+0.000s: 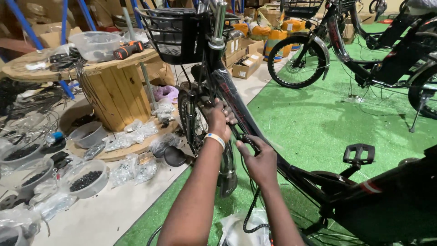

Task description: Securing electrical wiring on a bicycle frame using cable ties and scissors.

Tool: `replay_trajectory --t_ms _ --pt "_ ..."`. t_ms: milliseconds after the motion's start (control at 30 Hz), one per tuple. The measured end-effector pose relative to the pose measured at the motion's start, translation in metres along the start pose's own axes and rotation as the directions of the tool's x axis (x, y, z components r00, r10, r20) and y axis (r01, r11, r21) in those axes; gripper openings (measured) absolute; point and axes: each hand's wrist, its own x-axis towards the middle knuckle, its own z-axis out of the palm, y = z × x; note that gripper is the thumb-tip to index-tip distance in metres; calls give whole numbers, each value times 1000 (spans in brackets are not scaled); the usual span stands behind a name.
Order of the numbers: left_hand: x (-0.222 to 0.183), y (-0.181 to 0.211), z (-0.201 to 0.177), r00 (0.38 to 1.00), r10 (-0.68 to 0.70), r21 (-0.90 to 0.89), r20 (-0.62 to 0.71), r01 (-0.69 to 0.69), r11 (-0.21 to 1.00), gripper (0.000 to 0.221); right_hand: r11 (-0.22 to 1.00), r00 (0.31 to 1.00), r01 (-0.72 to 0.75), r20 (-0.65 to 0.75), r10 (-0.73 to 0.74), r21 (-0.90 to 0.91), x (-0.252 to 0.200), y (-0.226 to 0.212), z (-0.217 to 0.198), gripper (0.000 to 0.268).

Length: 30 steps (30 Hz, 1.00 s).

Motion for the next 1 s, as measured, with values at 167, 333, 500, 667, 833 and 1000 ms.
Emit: replay_trajectory --t_ms 167,333,500,667,833,1000 --pt "-15 8 -11 991 10 -195 137 17 981 30 995 994 98 49 -99 20 -15 -4 14 43" --pt "-22 17 -12 984 -34 -219 177 73 973 42 995 988 88 135 -80 -52 5 23 32 32" --pt "21 3 -21 993 88 -77 80 -82 994 32 963 988 29 156 14 -267 22 53 40 24" --pt "7 18 -24 978 206 164 30 -209 964 31 885 989 -27 116 92 -465 21 49 43 30" --pt "16 14 -40 938 339 438 68 -333 835 30 871 992 119 104 -79 -477 24 66 59 18" --pt "22 18 -57 920 361 500 153 -388 774 29 858 921 292 -118 -372 -423 30 55 51 23"
